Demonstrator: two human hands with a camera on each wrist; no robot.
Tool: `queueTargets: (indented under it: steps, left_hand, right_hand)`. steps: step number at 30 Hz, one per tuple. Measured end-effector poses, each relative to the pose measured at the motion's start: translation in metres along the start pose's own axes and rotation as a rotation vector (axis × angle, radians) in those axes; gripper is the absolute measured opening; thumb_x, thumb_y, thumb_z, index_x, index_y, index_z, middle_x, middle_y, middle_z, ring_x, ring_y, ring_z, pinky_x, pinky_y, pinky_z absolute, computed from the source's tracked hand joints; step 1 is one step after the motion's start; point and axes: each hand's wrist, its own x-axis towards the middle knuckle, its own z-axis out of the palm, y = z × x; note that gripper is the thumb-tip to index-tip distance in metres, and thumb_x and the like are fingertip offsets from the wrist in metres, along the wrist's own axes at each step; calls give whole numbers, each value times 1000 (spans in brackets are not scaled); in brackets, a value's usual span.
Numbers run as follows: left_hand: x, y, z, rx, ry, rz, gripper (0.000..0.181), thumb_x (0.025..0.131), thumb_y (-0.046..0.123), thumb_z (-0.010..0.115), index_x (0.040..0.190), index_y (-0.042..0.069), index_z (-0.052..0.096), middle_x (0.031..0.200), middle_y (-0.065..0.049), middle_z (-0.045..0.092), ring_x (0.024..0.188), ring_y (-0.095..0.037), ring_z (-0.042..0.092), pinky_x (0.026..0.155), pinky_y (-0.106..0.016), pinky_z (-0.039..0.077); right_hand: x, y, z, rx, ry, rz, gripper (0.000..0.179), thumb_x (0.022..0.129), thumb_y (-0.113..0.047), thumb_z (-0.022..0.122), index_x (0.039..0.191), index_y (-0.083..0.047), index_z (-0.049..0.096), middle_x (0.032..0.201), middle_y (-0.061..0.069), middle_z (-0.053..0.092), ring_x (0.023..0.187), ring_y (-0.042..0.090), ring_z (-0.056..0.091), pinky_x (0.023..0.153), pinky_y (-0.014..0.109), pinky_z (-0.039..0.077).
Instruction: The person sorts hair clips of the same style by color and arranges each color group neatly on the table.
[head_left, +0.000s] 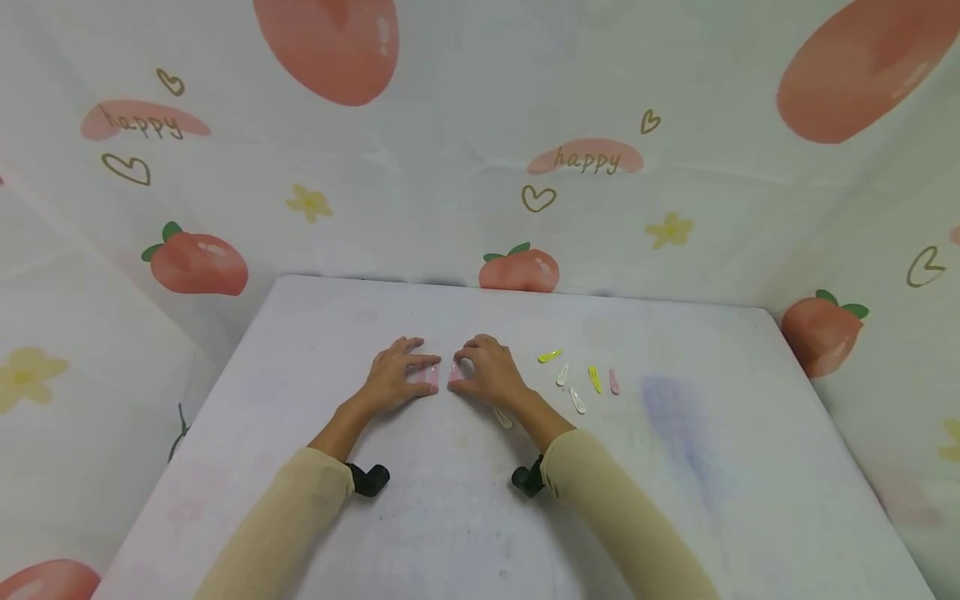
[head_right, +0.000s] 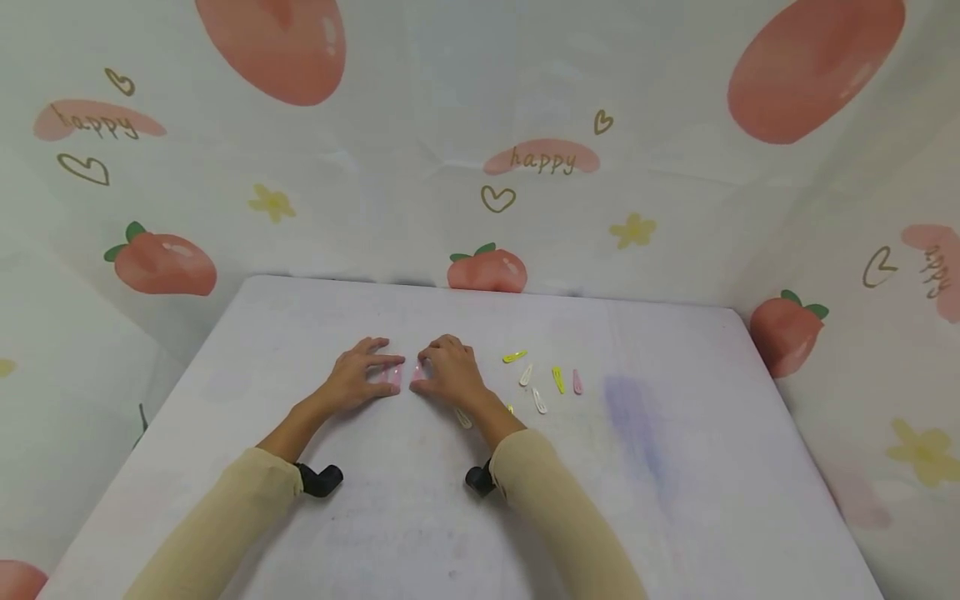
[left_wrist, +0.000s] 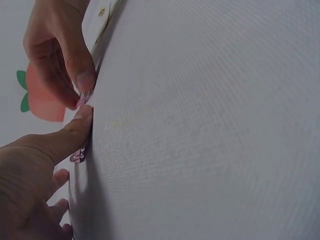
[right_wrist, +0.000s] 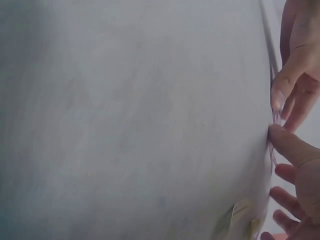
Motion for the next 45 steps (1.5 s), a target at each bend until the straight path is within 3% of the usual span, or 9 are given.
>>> queueTargets:
  steps: [14,26,33,40,45]
  left_hand:
    - [-1,5,-3,1,-13,-18,50,83,26,81,129,11,68,150,-22,42,146,-49,20,113,-66,15]
    - [0,5,-5,-4,-23,-27,51,83,26,81,130,11,67,151,-22,41,146,-48,19,113,-66,14]
    - [0,5,0,-29,-33,-59,51,83,25,81,131,12,67,153,-20,40,148,-45,17,116,-62,12]
    - [-1,3,1,-16,-23,-39,51,83,26,81,130,12,67,152,-20,41,147,-46,19,115,-62,14]
    - [0,0,1,1,-15,-20,50,83,27,80,130,12,68,152,-20,41,146,-46,20,114,-63,15]
  right_hand:
    - [5,0,3,63,-36,65,43,79,-34,85,117,-17,74,127,8,62,130,26,48,107,52,37]
    - [0,8,-13,11,-94,24,54,79,-40,84,125,-17,70,131,5,60,130,24,46,108,49,38]
    - [-27,49,-51,3,-69,-3,60,76,-36,88,127,-12,68,134,11,57,132,28,44,106,54,37]
    - [-71,112,-85,6,-59,65,66,72,-31,90,128,-6,66,135,20,55,131,38,44,105,61,35]
    - [-101,153,-99,15,-106,144,72,71,-31,90,131,-2,63,138,26,51,131,45,42,107,62,34]
